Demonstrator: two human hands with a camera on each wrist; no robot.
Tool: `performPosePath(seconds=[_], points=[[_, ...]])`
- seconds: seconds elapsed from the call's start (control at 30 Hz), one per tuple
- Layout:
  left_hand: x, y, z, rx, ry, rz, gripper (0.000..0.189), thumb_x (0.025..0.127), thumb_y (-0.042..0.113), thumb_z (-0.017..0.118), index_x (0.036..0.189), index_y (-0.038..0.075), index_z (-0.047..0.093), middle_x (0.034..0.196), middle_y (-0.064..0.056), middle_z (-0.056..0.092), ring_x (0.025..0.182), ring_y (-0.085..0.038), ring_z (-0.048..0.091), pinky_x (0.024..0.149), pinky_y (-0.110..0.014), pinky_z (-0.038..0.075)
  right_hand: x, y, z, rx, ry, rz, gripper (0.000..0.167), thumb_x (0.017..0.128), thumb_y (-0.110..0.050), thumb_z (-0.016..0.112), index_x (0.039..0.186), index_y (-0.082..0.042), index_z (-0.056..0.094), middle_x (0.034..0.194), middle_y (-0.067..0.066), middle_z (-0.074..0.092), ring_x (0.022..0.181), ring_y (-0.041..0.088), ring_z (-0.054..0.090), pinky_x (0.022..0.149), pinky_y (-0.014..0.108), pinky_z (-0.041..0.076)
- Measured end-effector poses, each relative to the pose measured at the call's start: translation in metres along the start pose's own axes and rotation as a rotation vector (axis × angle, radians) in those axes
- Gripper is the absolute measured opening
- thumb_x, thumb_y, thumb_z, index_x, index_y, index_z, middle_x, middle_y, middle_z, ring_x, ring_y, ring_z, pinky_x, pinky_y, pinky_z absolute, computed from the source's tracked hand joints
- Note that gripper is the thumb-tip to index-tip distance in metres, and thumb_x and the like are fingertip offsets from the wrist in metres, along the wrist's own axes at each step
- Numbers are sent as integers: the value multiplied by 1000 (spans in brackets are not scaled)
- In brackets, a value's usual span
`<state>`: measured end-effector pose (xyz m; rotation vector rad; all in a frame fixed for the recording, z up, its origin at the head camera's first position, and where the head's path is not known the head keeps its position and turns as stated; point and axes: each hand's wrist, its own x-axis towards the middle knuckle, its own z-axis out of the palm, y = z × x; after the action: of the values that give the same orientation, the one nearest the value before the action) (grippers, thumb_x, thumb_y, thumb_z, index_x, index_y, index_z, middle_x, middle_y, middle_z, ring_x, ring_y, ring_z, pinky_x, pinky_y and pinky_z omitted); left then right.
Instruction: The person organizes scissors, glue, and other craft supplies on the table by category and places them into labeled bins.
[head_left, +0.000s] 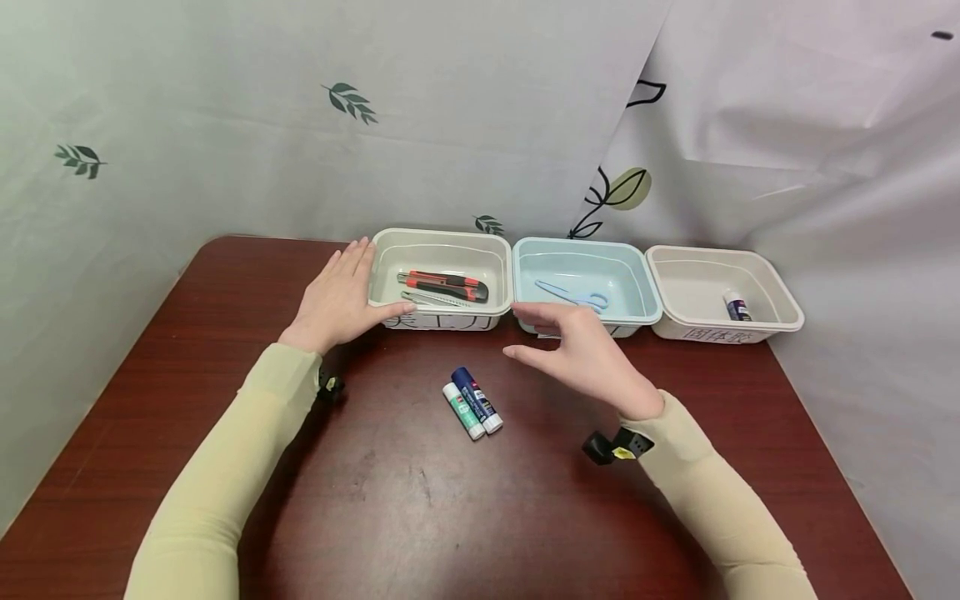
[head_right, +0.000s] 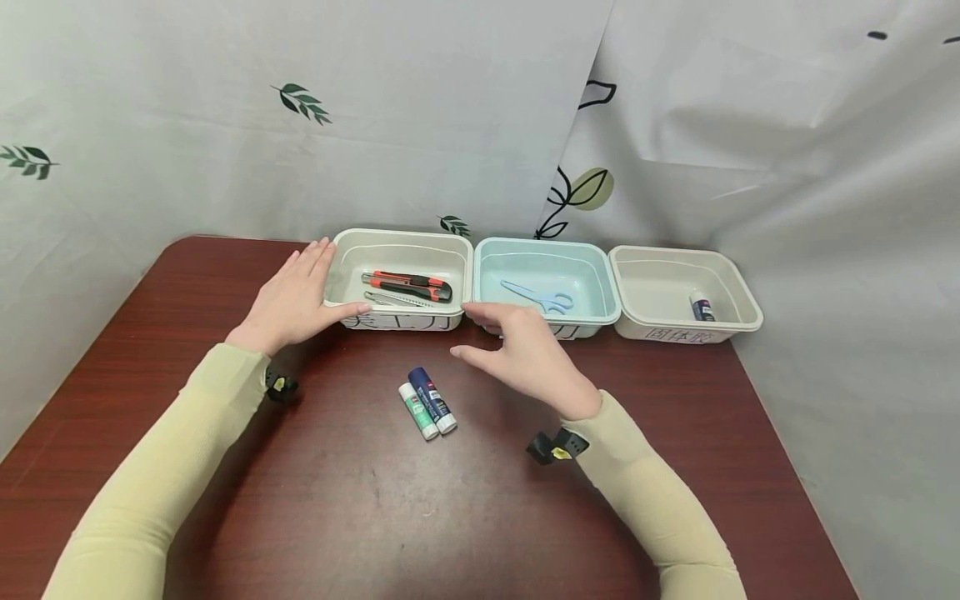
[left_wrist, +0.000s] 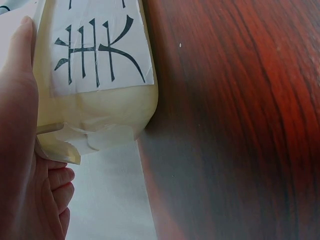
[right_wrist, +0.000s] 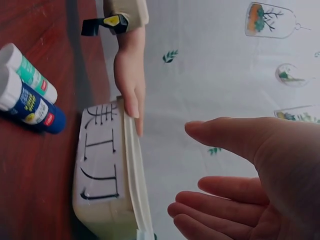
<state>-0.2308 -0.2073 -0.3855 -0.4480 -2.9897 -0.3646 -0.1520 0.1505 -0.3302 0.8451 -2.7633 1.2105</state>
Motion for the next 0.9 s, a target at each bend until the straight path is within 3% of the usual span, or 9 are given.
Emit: performPosePath(seconds=[0.53,0.9], points=[[-1,0,-1,2,-5,1,124,84,83,55,159,-7,16,165,-26,18,153,-36,14,124,-44,6,-5,9,45,-31,-154,7,56,84,-26,86,132,-3,68,126,8,70,103,23,72,88,37,58],[-1,0,0,3,3,1,124,83,84,54,159,-8,17,164,-26,19,153,-37,15,124,-45,8,-8,16,70,11,-240,3,55,84,-23,86,132,-2,67,116,5,73,89,11,72,76,24,59]])
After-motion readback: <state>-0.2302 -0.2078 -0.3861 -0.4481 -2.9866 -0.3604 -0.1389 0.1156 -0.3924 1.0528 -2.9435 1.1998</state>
